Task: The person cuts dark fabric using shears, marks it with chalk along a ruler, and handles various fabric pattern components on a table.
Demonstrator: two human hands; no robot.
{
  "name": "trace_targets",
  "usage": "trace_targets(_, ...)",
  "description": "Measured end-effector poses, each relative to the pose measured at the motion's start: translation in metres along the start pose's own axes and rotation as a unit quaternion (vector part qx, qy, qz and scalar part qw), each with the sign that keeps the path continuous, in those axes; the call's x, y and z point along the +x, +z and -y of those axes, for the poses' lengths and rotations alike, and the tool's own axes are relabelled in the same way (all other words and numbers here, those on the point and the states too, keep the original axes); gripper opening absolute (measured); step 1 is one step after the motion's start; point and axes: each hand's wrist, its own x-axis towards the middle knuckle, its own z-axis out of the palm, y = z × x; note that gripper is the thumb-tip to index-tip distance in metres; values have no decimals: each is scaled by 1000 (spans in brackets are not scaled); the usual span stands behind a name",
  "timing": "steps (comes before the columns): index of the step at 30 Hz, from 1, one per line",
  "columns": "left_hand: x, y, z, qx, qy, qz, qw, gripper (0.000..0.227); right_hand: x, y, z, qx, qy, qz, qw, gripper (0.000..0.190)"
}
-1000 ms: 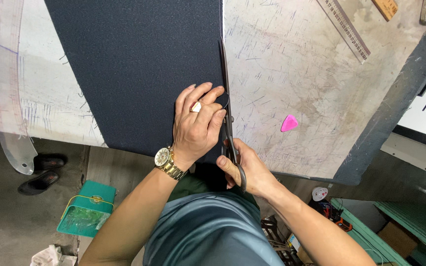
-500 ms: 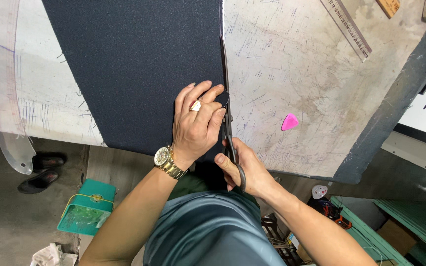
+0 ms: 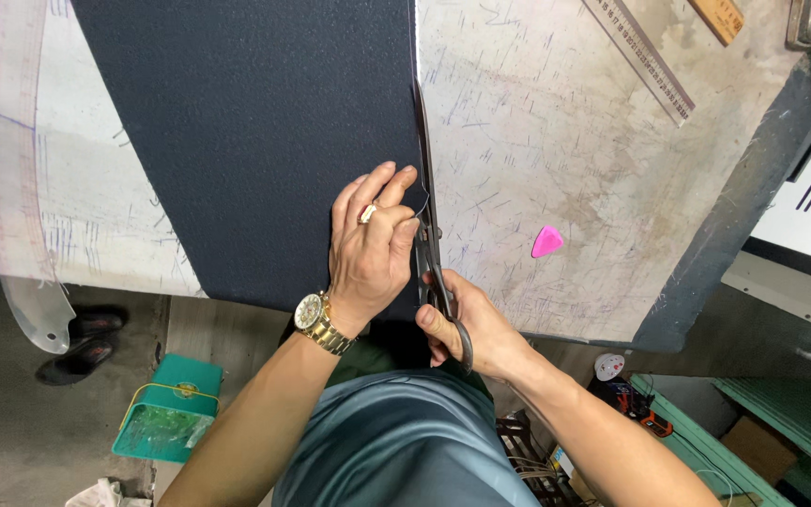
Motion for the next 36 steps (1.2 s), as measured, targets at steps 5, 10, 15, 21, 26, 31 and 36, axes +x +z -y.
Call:
trace_targets(5,1,-2,-1,-12,-8,2,1000,11,9,4,12,0,-5,-16,1000,63)
trace_targets(10,-2,-1,1,-23,-14,6,1000,12,12,9,25,-9,9,-26,1000,62)
trace_targets(15,-3,-1,2,-28,-14,4,1000,12,9,12,32,5,15,-36,999,57)
trace_targets(21,-2,-2,1,-36,-19,3,999,12,11,15,32,12,16,-37,999,52)
trace_targets(26,-3,-2,2,-41,-21,-2,999,11,10,14,33,29,11,-36,999,47)
trace_targets(31,-1,-3,2,-56,-31,-18,998,10,13,8,15,58,0,-11,998,59)
trace_targets(36,1,-6,1,-61,-29,-22,997,11,23,7,30,49,-14,-23,998,62)
